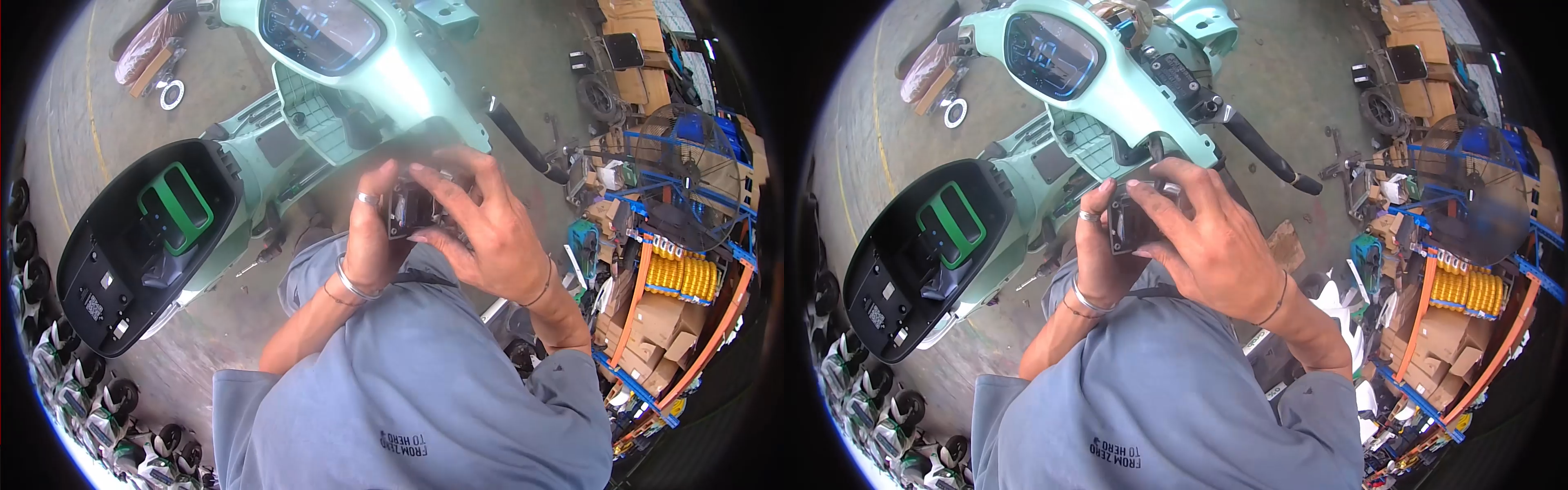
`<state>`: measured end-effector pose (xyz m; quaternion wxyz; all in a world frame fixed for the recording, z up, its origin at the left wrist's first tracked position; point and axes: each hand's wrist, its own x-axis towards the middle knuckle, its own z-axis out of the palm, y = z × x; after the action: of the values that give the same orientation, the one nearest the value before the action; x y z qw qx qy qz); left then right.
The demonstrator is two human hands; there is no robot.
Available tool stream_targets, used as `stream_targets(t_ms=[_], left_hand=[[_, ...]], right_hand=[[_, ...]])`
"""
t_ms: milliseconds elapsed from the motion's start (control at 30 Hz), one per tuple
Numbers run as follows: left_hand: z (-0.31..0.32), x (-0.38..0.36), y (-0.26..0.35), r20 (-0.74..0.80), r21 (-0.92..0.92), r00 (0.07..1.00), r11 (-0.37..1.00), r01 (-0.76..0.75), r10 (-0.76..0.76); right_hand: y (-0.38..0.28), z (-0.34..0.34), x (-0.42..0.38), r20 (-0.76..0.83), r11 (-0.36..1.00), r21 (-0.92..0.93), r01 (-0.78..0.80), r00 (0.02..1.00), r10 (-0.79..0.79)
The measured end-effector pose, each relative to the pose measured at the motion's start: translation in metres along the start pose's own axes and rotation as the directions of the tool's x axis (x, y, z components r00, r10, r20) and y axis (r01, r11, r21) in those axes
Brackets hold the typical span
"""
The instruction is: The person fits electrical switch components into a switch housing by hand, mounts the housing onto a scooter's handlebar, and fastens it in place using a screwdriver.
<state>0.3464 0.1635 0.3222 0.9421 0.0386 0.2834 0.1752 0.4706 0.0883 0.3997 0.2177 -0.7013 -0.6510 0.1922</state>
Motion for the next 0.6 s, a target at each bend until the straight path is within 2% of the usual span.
stream_targets(t_ms=[67, 100, 133, 233, 333, 400, 433, 600], left_hand=[[-0.001, 0.001, 0.001, 0.003, 0.043, 1.000, 0.999, -0.029, 0.029], [-0.006, 0.003, -0.001, 0.024, 0.006, 1.000, 1.000, 0.001, -0.001], [-0.011, 0.003, -0.003, 0.043, -0.031, 0.998, 0.999, 0.036, -0.035], [-0.013, 0.007, -0.005, 0.041, -0.045, 0.999, 0.999, -0.011, 0.013], [0.000, 0.002, -0.001, 0.006, -0.047, 0.999, 0.998, -0.041, 0.041], [-0.006, 0.004, -0.005, 0.085, -0.050, 0.996, 0.998, -0.033, 0.037], [-0.005, 0.004, -0.006, 0.037, -0.059, 0.999, 0.998, -0.027, 0.029], [-0.007, 0.005, -0.008, 0.037, -0.014, 0.995, 0.995, -0.096, 0.096]], right_hand=[[0.000, -0.001, 0.006, 0.008, 0.997, 0.003, 0.076, 0.997, -0.076], [0.001, -0.001, 0.009, 0.018, 0.990, 0.005, 0.141, 0.990, -0.141], [0.001, 0.001, 0.009, 0.021, 0.990, 0.008, 0.141, 0.990, -0.141], [0.009, 0.007, 0.017, -0.053, 0.963, -0.093, 0.254, 0.964, -0.260], [0.009, 0.002, 0.022, -0.027, 0.952, -0.098, 0.292, 0.955, -0.296], [0.012, 0.006, 0.022, -0.058, 0.953, -0.105, 0.285, 0.955, -0.292], [0.012, 0.007, 0.023, -0.051, 0.950, -0.115, 0.290, 0.953, -0.297], [0.017, 0.012, 0.023, -0.049, 0.933, -0.143, 0.331, 0.939, -0.341]])
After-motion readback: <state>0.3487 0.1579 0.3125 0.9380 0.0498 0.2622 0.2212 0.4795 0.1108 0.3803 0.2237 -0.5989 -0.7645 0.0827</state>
